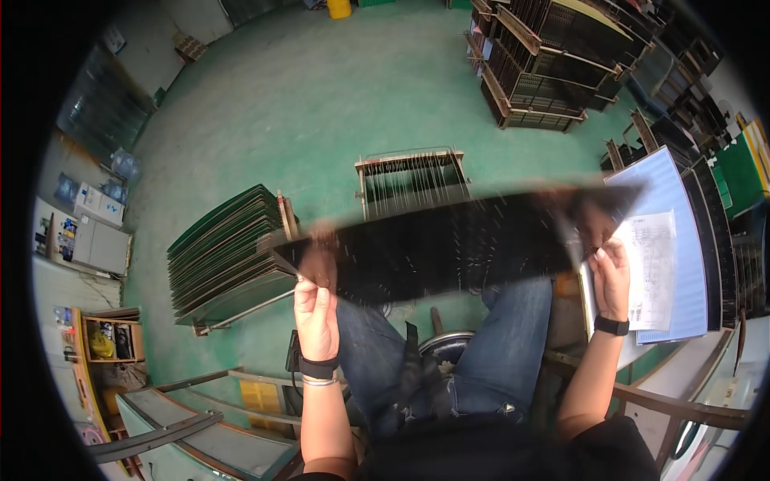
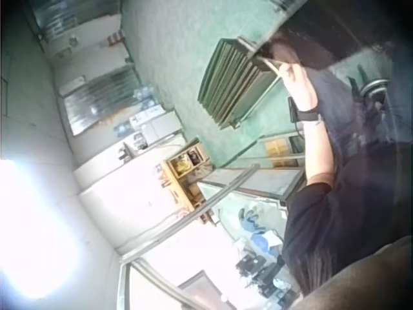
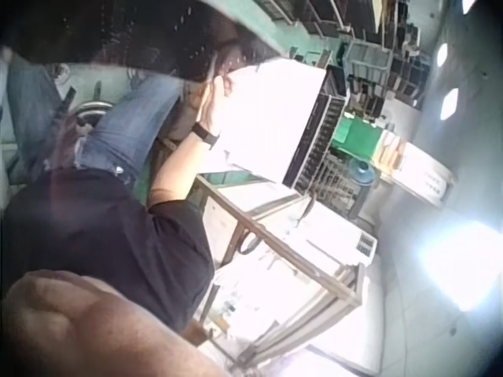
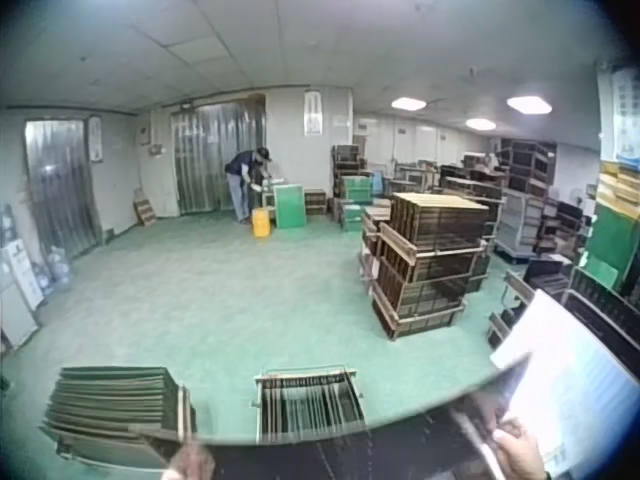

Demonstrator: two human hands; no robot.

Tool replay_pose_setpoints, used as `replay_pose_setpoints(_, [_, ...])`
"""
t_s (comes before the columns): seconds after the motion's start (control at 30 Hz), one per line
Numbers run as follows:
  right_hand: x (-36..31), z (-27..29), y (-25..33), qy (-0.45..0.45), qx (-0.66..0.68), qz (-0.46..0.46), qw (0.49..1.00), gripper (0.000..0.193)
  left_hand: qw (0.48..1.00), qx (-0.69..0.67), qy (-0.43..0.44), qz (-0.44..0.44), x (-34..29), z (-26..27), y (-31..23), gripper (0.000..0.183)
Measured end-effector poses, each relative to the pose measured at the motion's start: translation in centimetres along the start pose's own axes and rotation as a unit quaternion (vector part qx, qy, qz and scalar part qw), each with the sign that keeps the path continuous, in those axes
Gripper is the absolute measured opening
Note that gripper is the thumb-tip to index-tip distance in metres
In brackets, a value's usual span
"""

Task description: Inspecting large green circuit board panels and placing them into a vertical drying or storage rack.

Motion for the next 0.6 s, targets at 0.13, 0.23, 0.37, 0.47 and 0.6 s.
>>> replay_pose_setpoints(0.13, [0.7, -3.2, -1.0, -0.067, 0.219, -0.026, 0.973, 0.011, 0.976, 0.136, 0.125, -0.116, 0.4, -1.3, -0.8, 0.012])
replay_pose_setpoints(0.23, [0.1, -0.6, -3.0, -0.194, 0.019, 0.020, 0.981, 0.030, 0.995, 0.024, 0.093, 0.011, -0.2, -2.6, -1.9, 0.012])
replay_pose_setpoints(0.37, [-0.1, 0.8, -3.2, -0.178, 0.118, -0.035, 0.976, 0.028, 0.989, -0.057, 0.095, 0.101, -0.5, -0.5, -0.4, 0.013])
replay_pose_setpoints(0.47, [0.1, 0.5, -3.4, -0.158, 0.117, 0.000, 0.981, 0.023, 0.991, -0.061, 0.058, 0.108, -0.6, -1.1, -0.5, 0.014])
replay_pose_setpoints(0.6, [0.0, -0.5, -3.0, -0.207, 0.188, 0.021, 0.960, 0.022, 0.991, -0.065, 0.047, 0.108, -0.5, -1.0, -0.3, 0.018])
Point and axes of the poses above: each hand's wrist, its own x-axis towards the middle knuckle, its own z-axis out of the back of the hand, y = z × x, the point moved 2 cm from there along x, towards the middle knuckle, and after that the axes turned 11 degrees about x, right-handed, at the moved point
